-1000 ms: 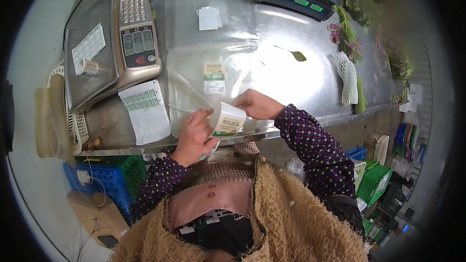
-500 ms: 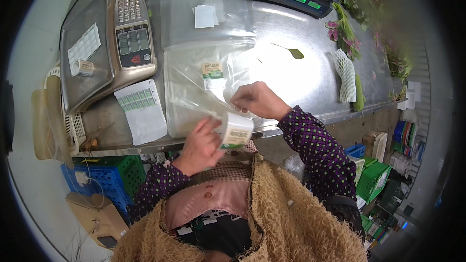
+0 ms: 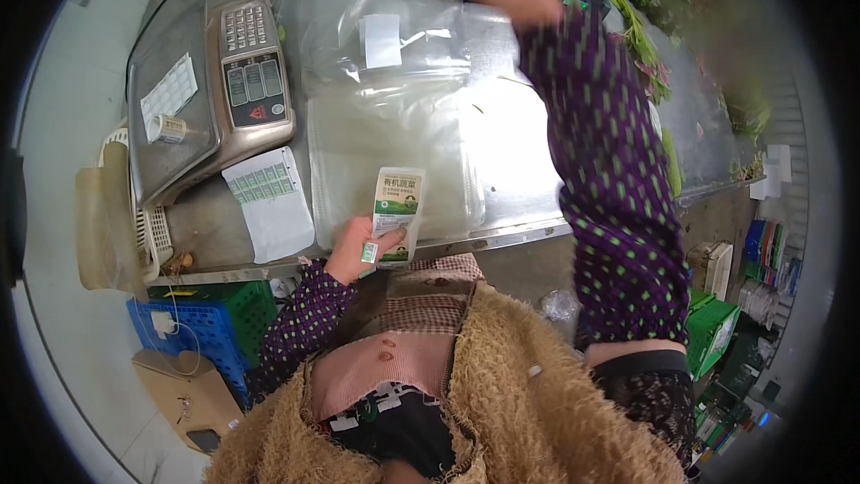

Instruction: The person peels labels from a sheet and applies them to clear plastic bags on a stainless steel table, then gathers the labeled bags.

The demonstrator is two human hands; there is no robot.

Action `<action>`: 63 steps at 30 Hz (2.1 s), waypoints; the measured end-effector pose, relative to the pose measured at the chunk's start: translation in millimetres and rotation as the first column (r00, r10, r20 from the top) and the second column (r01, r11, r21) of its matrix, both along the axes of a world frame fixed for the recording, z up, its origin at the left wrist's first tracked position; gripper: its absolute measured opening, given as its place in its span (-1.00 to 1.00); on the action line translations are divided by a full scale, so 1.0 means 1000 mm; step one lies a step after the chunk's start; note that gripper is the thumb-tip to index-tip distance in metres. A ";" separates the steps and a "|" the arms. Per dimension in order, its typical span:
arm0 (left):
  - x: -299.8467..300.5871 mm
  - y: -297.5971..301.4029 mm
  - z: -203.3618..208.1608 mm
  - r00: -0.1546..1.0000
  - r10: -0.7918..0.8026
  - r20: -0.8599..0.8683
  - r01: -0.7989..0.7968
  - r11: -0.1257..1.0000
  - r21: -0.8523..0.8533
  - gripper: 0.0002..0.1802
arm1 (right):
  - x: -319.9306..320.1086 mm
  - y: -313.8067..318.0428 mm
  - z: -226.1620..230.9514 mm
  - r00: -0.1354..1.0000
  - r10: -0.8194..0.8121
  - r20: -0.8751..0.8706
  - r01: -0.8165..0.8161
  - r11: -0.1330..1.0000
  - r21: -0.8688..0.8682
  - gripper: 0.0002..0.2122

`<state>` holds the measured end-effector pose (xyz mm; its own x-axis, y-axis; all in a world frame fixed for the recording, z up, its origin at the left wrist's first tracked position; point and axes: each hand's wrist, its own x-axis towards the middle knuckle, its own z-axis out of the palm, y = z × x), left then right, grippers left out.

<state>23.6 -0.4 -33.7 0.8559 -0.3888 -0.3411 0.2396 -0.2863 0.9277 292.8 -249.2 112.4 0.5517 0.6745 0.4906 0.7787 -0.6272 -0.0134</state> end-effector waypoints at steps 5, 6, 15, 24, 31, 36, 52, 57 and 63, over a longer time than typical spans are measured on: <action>-0.010 -0.001 -0.003 0.980 0.075 -0.186 -0.089 0.993 -0.071 -0.70 | -0.158 0.051 -0.058 0.479 0.114 -0.870 0.031 0.989 0.147 -0.79; -0.012 -0.002 -0.003 0.992 0.120 -0.038 -0.123 0.988 -0.098 -0.71 | -0.173 0.050 -0.071 0.359 0.129 -0.924 0.134 0.973 0.188 -0.76; -0.014 0.000 0.009 0.954 0.262 -0.143 -0.283 0.947 -0.150 -0.81 | -0.200 0.049 -0.066 0.689 0.112 -0.716 0.121 0.956 0.266 -0.82; -0.026 0.015 0.017 0.967 0.246 -0.069 -0.252 0.963 -0.095 -0.75 | -0.116 0.065 -0.157 0.728 -0.216 -0.651 0.229 0.971 -0.066 -0.48; -0.027 0.024 0.009 0.931 0.364 0.011 -0.363 0.924 0.119 -0.73 | -0.191 0.098 -0.074 0.332 0.208 -0.920 0.124 0.957 0.261 -0.72; -0.022 0.022 0.008 0.932 0.350 0.099 -0.348 0.937 -0.030 -0.82 | -0.235 0.112 -0.065 0.304 0.222 -0.926 0.078 0.963 0.256 -0.86; -0.002 0.038 -0.011 0.998 -0.030 -0.056 0.024 0.995 -0.096 -0.75 | -0.151 0.085 -0.160 0.426 -0.328 -0.843 0.760 0.635 0.137 -0.79; -0.011 0.034 -0.019 0.997 0.069 0.026 -0.066 0.993 -0.103 -0.72 | -0.151 0.046 -0.124 0.456 -0.567 -0.686 0.587 0.771 -0.247 -0.56; -0.017 0.034 0.039 0.947 -0.186 0.263 0.254 0.933 -0.255 -0.71 | -0.203 0.064 -0.149 0.779 -0.090 -0.620 0.158 0.986 0.055 -0.87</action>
